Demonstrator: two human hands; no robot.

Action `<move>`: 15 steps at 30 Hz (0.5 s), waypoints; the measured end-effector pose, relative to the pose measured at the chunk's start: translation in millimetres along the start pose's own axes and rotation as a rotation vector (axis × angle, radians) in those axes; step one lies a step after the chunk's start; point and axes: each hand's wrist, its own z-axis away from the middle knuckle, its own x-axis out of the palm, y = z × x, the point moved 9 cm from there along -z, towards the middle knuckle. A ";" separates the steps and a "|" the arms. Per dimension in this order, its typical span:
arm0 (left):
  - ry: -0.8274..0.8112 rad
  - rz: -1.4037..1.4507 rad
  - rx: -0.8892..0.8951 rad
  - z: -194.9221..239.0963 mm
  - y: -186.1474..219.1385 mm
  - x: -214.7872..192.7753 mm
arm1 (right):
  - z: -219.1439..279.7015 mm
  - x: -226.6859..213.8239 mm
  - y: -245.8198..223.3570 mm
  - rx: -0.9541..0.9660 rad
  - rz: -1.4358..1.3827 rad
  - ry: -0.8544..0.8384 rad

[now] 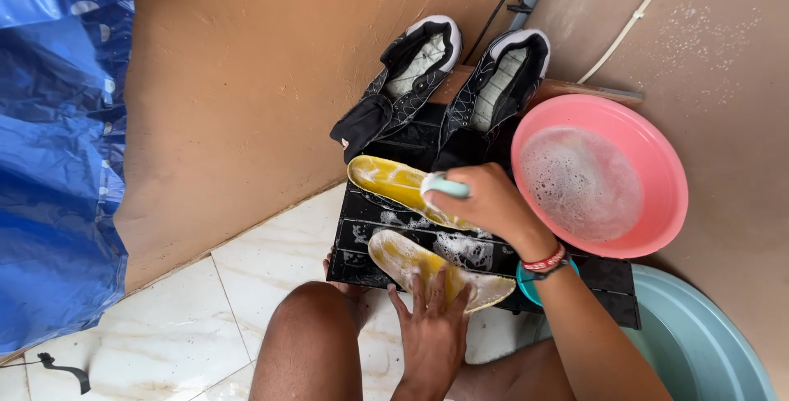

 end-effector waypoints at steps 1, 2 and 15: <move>0.001 0.000 0.002 -11.0 2.4 -24.3 | 3.3 -8.1 3.8 0.000 0.000 0.002; -0.002 0.130 -0.051 -22.0 0.0 -47.8 | 6.9 -21.8 13.8 0.062 -0.127 0.070; 0.165 1.612 -0.979 -59.1 -128.9 -6.2 | 56.5 -45.8 59.0 0.137 -0.609 0.396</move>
